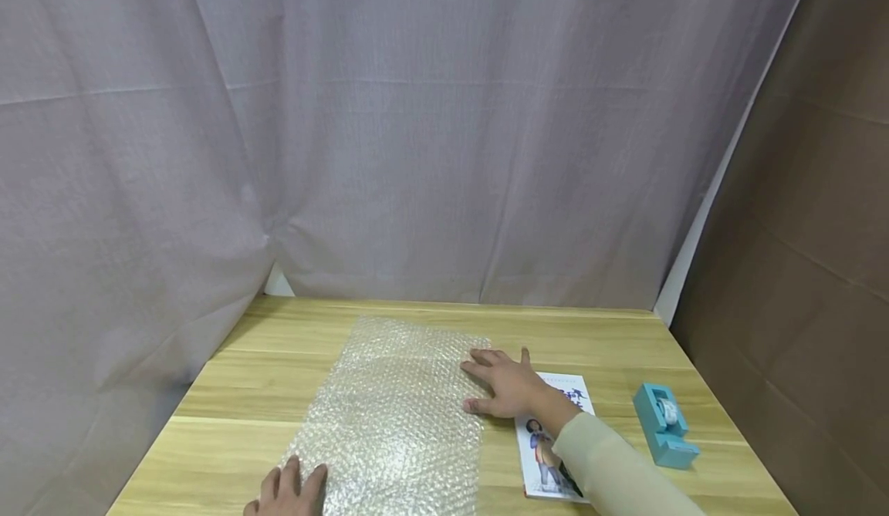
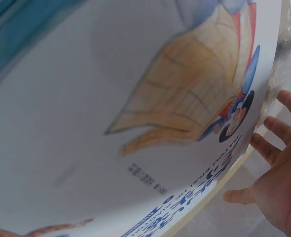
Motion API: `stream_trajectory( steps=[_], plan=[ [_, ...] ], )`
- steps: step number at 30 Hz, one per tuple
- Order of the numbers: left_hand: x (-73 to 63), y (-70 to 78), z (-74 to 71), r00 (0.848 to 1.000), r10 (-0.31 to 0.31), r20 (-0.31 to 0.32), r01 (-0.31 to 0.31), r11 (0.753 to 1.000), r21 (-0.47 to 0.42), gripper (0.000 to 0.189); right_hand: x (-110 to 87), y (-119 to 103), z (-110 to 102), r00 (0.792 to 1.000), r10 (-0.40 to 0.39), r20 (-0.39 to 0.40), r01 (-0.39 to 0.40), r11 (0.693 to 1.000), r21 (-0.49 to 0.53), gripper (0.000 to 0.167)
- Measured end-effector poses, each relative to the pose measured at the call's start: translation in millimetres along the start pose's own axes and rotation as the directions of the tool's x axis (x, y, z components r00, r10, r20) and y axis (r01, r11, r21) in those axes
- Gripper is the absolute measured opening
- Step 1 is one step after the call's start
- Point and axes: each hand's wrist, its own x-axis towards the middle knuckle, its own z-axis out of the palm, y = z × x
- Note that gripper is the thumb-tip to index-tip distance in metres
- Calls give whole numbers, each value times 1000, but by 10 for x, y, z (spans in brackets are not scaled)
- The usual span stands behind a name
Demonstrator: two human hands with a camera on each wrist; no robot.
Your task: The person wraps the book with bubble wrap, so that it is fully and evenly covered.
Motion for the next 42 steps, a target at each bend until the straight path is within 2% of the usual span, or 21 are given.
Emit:
stream_trajectory(
  steps=[4,9,15,21,28,32,38,42],
  plan=[
    [16,-14,-15,1000,-2,12,2,1000,8,103,-22,-3,7,1000,-7,-1,7,1000,-23,69],
    [70,-64,-29,997,-13,72,13,1000,-2,83,-50,-27,3,1000,-21,-13,20,999,-47,63],
    [101,-107,-112,994,-26,108,32,998,-55,83,-68,-28,5,1000,-25,-17,24,998,-49,65],
    [107,-83,-273,996,-1,88,7,998,-66,79,-67,7,-42,999,-23,-41,21,999,-46,65],
    [92,-65,-401,999,17,49,-14,998,-68,73,-84,7,-84,999,33,-30,-34,999,-19,68],
    [76,-92,-404,999,9,52,-6,998,-63,73,-109,-14,-61,999,31,-30,-32,1000,-1,68],
    [50,-166,-349,993,-35,108,44,996,-76,71,-142,-49,26,999,11,-30,-10,1000,20,68],
    [65,-263,-280,992,-23,122,33,996,-83,73,-172,-76,83,999,24,-27,-23,999,41,69]
  ],
)
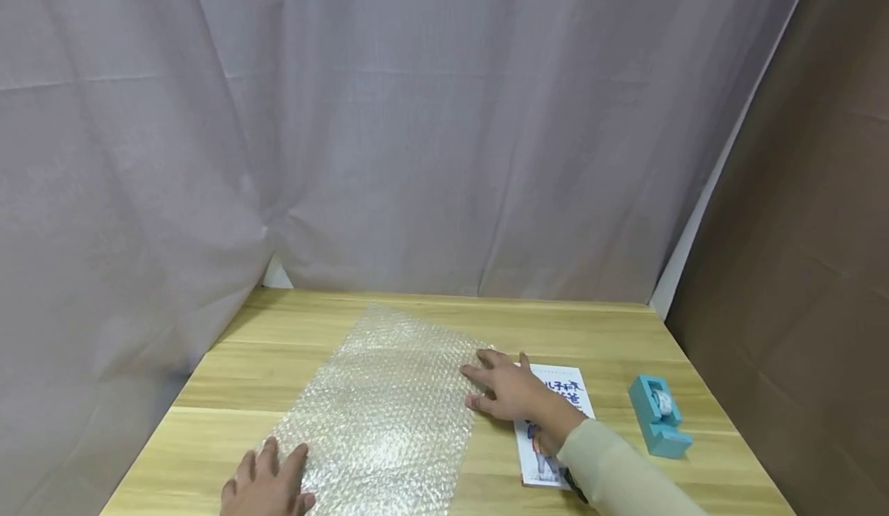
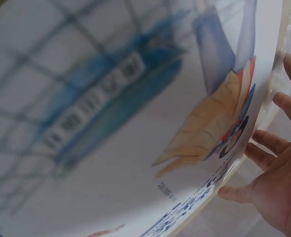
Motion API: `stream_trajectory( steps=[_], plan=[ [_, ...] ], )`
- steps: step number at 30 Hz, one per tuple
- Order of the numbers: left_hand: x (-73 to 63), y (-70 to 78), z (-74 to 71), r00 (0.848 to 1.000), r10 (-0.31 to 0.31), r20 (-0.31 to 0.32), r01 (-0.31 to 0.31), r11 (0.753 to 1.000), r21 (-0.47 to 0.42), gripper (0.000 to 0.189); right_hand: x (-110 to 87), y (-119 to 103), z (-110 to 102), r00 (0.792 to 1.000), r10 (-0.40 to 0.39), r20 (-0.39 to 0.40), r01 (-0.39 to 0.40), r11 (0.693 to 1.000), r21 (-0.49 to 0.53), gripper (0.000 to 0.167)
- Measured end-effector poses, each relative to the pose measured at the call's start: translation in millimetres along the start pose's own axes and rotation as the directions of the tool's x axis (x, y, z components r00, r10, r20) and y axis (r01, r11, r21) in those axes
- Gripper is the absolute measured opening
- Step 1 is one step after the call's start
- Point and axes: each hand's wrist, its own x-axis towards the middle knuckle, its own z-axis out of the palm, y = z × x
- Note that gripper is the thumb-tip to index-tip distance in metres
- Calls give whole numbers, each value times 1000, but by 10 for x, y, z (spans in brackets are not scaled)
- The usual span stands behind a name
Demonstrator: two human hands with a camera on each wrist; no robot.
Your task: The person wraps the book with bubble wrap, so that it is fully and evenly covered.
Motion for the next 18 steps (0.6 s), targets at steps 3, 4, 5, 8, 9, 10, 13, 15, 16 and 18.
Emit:
stream_trajectory(
  steps=[3,4,5,8,9,10,13,15,16,18],
  plan=[
    [25,-48,59,1000,9,-8,-9,1000,2,75,-11,17,21,1000,-9,2,9,1000,11,70],
    [27,-59,78,1000,12,-12,-12,1000,3,75,-20,20,26,1000,-14,2,14,1000,17,70],
    [29,-69,98,1000,13,-18,-13,1000,4,76,-27,26,36,1000,-20,2,20,1000,20,69],
    [42,-92,157,999,14,-37,-14,1000,11,76,-52,38,60,999,-33,-2,33,999,22,69],
    [48,-100,176,999,15,-45,-14,1000,16,77,-60,41,63,999,-37,-2,37,999,24,69],
    [54,-105,190,998,14,-54,-13,1000,16,78,-68,44,63,999,-40,-1,40,999,25,68],
    [75,-122,230,998,9,-65,-8,1000,13,84,-92,58,57,999,-48,2,48,999,20,68],
    [90,-132,244,998,2,-55,-2,1000,0,87,-101,74,50,998,-57,3,57,998,12,67],
    [98,-137,249,999,-1,-47,0,1000,-6,88,-102,85,51,998,-62,4,62,998,6,67],
    [113,-149,253,1000,-3,-31,3,1000,-13,88,-99,107,54,997,-74,0,74,997,2,67]
  ],
)
